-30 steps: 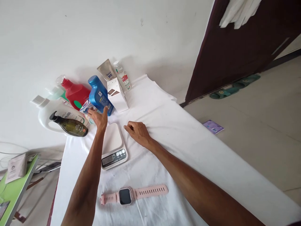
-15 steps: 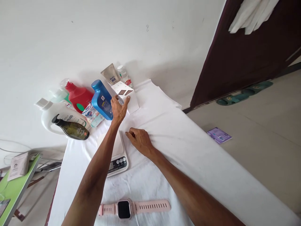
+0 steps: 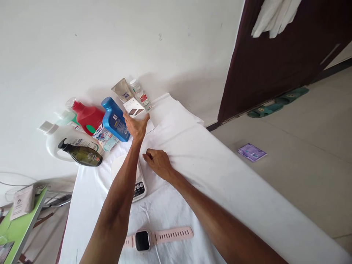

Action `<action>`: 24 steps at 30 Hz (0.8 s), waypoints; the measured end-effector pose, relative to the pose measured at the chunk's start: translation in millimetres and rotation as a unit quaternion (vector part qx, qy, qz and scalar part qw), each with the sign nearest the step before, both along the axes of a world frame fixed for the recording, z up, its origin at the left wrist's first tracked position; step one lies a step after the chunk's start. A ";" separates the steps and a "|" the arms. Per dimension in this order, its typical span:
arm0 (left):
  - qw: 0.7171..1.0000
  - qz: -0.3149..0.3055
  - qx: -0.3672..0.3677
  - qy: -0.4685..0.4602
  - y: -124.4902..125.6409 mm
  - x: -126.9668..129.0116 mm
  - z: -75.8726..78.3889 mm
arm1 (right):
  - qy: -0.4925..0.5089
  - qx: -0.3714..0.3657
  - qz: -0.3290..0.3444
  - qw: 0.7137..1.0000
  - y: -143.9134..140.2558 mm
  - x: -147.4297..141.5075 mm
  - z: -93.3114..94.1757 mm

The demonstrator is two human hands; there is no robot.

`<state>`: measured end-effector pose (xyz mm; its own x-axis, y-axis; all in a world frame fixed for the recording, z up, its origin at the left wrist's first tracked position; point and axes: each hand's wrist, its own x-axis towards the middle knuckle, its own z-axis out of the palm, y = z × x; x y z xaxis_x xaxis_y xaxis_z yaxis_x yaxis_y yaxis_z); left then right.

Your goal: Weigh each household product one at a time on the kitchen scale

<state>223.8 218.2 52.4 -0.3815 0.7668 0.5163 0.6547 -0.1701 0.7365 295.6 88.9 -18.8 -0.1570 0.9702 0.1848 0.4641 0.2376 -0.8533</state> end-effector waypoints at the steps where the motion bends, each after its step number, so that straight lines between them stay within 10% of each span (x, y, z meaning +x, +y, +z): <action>1: 1.000 0.007 0.000 0.007 -4.2 -3.5 1.4 | -0.001 0.002 0.000 1.000 0.0 0.0 0.3; 12: 0.997 -0.008 0.076 -0.021 -42.0 -43.9 22.3 | 0.006 0.010 0.008 1.000 -0.9 0.7 1.8; 24: 0.991 -0.089 0.087 -0.056 -197.9 -178.8 52.8 | 0.023 0.014 0.022 0.999 -2.7 1.6 3.0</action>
